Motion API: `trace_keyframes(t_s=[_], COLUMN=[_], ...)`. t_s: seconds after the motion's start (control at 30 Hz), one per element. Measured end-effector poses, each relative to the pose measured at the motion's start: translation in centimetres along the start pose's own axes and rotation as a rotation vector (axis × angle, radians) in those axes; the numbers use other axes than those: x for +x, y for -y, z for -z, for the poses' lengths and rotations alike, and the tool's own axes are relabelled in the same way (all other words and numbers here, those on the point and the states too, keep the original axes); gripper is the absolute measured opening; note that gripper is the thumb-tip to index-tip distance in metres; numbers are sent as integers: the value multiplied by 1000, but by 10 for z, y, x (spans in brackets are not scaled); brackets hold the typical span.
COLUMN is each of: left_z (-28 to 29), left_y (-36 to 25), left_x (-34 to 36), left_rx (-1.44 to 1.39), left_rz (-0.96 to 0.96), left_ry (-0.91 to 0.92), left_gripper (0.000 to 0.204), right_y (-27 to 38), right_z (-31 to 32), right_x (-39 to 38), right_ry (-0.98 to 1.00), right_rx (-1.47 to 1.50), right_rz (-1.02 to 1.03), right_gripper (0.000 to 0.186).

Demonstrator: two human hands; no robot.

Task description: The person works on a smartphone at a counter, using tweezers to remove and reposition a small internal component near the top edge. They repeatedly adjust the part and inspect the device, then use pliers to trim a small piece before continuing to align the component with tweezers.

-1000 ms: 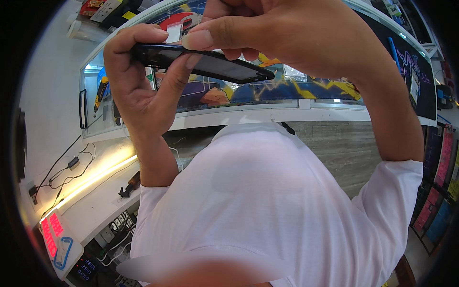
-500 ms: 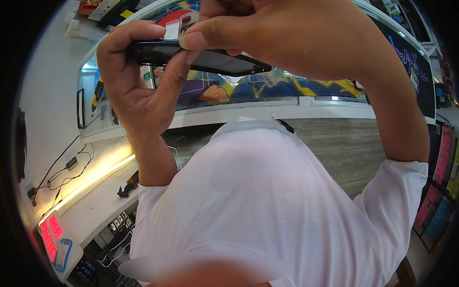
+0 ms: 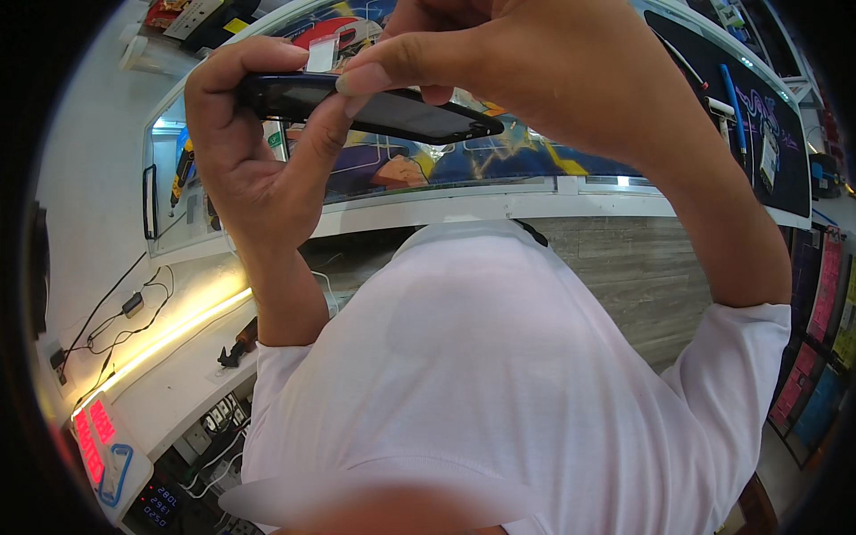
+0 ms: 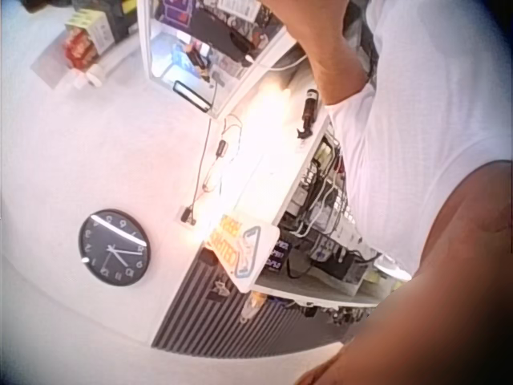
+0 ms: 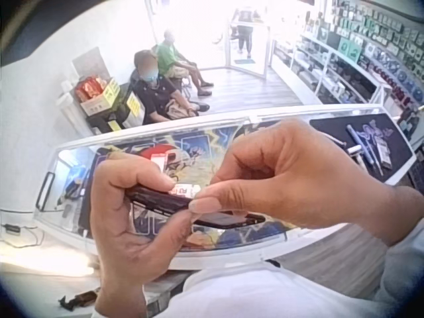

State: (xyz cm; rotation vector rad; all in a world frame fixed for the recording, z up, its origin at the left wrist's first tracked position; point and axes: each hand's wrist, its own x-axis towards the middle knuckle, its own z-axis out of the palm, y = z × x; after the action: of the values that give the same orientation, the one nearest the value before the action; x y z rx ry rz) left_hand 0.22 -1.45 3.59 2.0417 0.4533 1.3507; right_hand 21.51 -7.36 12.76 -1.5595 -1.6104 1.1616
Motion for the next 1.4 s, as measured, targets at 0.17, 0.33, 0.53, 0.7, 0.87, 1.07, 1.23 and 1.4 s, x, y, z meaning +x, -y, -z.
trace_keyframes(t_s=[0.17,0.33,0.53,0.7,0.87,1.07,1.23,1.4], left_z=[0,-1,2,1,-2,-4,-3,-1], left_y=[1,-1,-8,-9,-10,-10,-10,-12], left_x=[-2,-2,0,-1,-2,-2,-4,-3], left_rx=[-38,-182,-109,-81,-91,-119,-132,-85], left_rz=[31,80,68,67,101,114,122,142], left_ry=[4,-70,11,7,-10,1,17,41], left_gripper=[50,54,55,56,56,54,54,53], right_y=[-12,-48,-56,-70,-62,-65,-63,-59], right_z=[-7,-15,-24,-26,-30,-27,-32,-30], right_x=[0,-2,-12,-15,-19,-17,-15,-10], right_ry=[-11,-125,-253,-226,-209,-243,-149,-207], right_rx=[268,426,-101,-216,-191,-31,270,17], right_rz=[-71,179,667,693,634,588,392,535], right_gripper=[35,54,64,80,81,45,34,29])
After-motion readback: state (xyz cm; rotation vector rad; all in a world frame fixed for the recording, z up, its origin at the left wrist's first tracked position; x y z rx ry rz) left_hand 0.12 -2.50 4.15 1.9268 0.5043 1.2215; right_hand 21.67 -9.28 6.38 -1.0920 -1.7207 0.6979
